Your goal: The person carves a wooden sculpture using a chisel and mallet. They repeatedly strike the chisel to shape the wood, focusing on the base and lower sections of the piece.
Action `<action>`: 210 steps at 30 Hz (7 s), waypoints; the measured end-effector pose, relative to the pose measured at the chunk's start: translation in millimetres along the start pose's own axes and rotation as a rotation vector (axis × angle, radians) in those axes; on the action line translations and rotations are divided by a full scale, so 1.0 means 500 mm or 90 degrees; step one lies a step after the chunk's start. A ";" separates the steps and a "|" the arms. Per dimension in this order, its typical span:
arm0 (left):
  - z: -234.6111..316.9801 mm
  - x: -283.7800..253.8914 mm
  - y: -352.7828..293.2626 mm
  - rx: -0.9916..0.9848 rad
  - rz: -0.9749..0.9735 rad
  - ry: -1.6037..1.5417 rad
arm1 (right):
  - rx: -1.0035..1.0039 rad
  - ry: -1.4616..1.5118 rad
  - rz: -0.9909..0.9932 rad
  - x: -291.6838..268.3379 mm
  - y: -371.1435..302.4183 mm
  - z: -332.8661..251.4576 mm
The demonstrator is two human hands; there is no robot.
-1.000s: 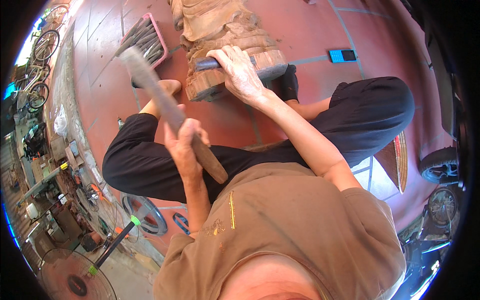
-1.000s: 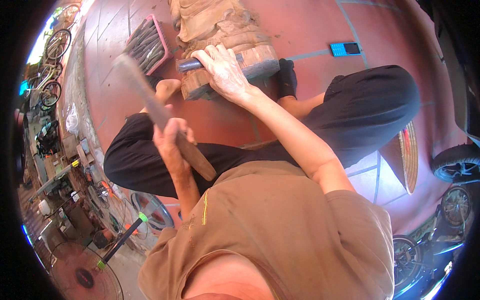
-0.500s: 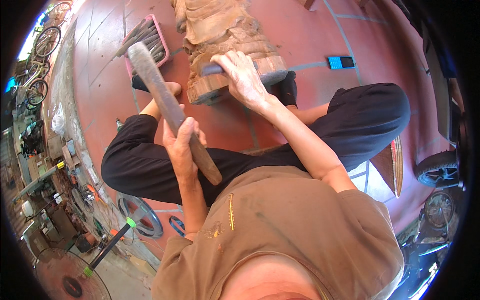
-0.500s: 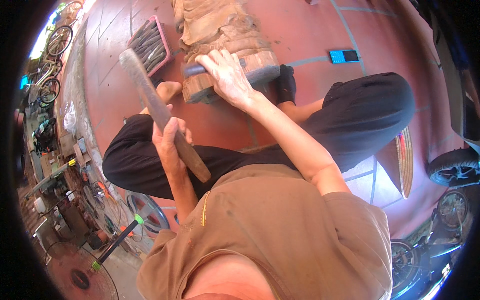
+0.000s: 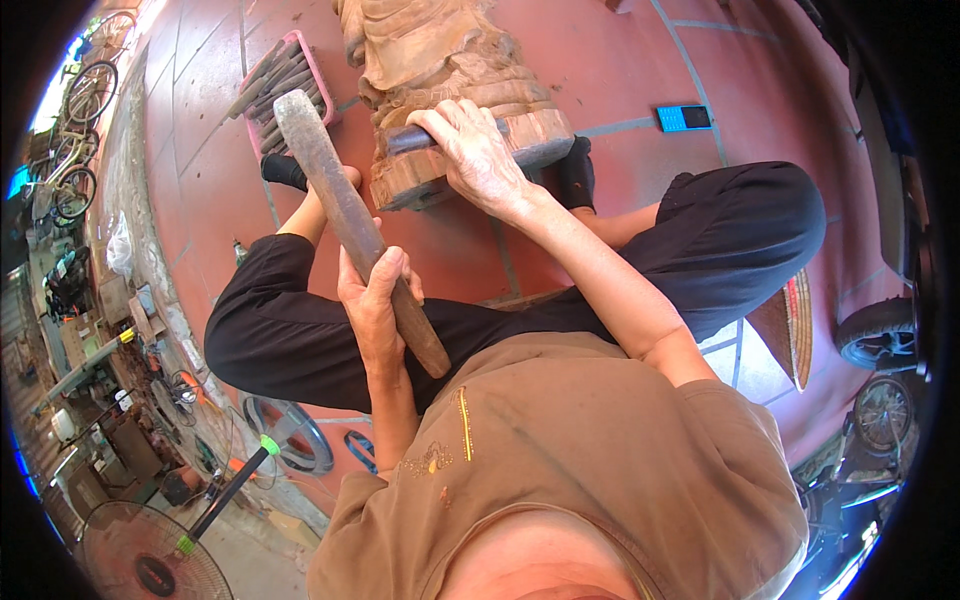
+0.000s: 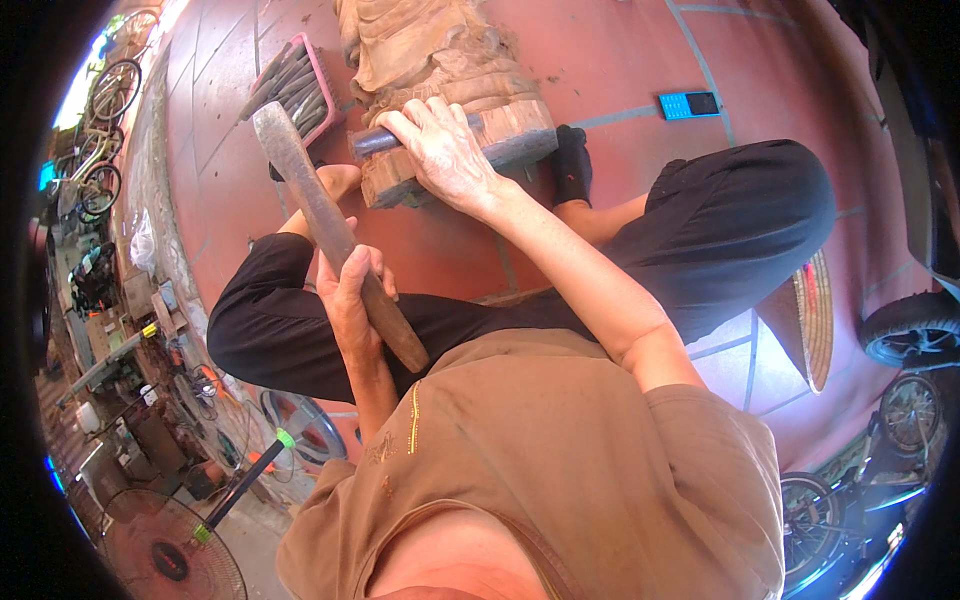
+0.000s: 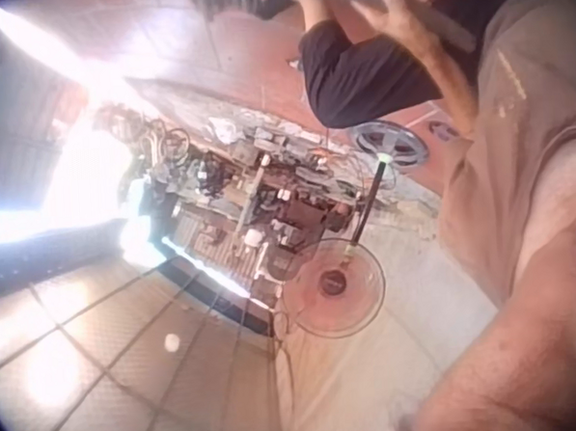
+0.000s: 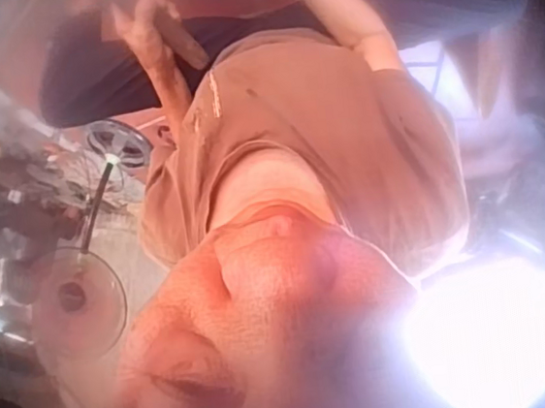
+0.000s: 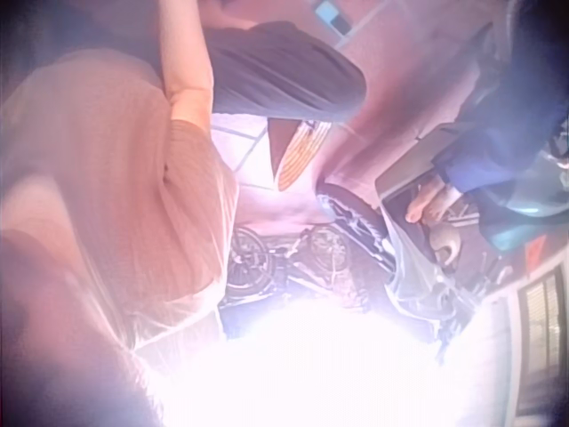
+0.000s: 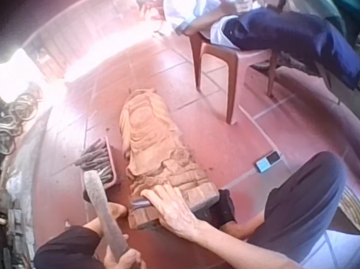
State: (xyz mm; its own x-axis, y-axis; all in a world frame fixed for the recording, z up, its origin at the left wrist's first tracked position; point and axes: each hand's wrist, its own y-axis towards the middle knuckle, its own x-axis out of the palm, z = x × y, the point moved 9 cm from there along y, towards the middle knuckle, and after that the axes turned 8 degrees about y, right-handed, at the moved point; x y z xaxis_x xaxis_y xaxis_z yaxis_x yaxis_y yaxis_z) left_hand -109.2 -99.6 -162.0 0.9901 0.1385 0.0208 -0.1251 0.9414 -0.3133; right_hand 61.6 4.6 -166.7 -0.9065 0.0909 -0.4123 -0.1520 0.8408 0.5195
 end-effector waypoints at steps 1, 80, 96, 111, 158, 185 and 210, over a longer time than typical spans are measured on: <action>0.001 0.004 0.000 0.000 -0.004 0.002 | 0.007 0.000 -0.002 0.000 0.001 0.002; -0.029 0.007 -0.017 -0.018 0.006 0.031 | 0.029 0.010 -0.017 0.010 0.002 0.012; -0.002 0.007 -0.016 0.004 -0.007 -0.007 | 0.029 0.029 -0.008 0.010 0.006 0.012; -0.004 0.031 -0.009 -0.028 -0.048 0.091 | 0.037 0.010 0.006 0.005 0.005 0.019; -0.022 -0.025 0.018 -0.009 0.034 0.016 | 0.283 0.310 0.251 -0.138 -0.003 0.175; -0.036 0.037 0.028 -0.039 -0.037 0.063 | 0.277 0.687 0.368 -0.153 -0.065 0.184; 0.375 0.276 0.128 0.573 -0.333 0.759 | 0.334 0.760 0.375 -0.146 -0.077 0.205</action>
State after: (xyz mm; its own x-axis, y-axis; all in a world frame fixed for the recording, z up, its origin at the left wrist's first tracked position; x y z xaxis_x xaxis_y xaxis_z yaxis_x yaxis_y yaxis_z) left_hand 7.8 37.3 -1.1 0.3592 -0.1499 -0.9211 0.6664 0.7322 0.1407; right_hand 174.1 20.2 -233.3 -0.6070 0.2160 0.7648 0.2782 0.9592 -0.0500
